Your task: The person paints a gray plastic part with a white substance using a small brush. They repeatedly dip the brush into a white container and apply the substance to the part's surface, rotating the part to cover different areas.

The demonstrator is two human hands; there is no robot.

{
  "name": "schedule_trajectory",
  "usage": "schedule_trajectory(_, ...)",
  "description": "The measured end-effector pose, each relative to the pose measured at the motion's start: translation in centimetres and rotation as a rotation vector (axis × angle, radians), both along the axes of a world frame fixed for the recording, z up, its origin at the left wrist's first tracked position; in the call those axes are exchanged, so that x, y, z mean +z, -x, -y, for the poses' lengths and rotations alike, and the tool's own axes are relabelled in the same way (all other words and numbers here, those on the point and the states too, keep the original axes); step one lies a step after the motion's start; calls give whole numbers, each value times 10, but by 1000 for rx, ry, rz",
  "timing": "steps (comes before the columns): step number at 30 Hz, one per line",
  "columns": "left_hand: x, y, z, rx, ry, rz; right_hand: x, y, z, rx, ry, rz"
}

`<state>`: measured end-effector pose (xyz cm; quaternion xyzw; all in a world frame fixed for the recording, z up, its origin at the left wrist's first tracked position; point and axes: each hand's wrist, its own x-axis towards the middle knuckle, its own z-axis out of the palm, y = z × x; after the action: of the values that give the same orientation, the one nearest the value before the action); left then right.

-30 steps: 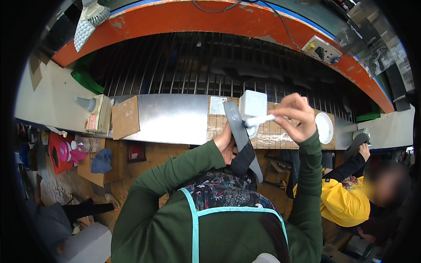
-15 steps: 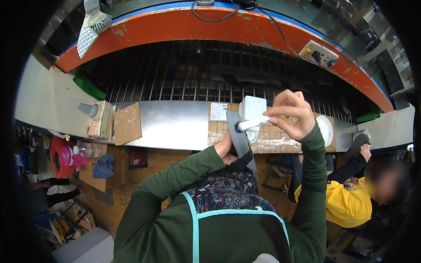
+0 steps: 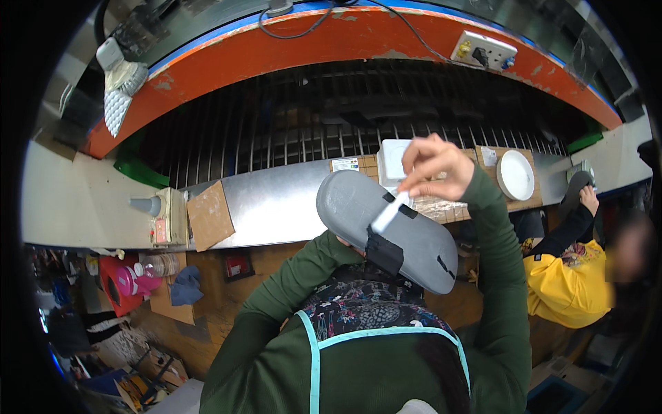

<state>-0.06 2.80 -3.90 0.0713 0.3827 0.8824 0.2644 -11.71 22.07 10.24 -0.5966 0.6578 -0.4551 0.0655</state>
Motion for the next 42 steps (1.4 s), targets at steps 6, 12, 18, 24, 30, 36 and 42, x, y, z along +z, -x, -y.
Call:
schedule_trajectory(6,-22,0,16,154,140,1,-6,0,2,-344,-104,-220)
schedule_trajectory(12,-62,-1,67,360,458,-98,-50,-27,-82,-392,-12,201)
schedule_trajectory(18,-92,12,100,426,986,-421,-116,-129,-69,-471,600,1257)
schedule_trajectory(24,-40,24,88,657,319,129,-116,-144,-28,-474,911,1517)
schedule_trajectory(30,18,7,28,536,-465,-277,-88,-140,11,-657,992,1717)
schedule_trajectory(36,9,17,28,1326,336,-286,-128,-150,7,-508,598,1522)
schedule_trajectory(42,1,2,109,1230,480,-193,-214,-139,-62,-1400,-292,404)
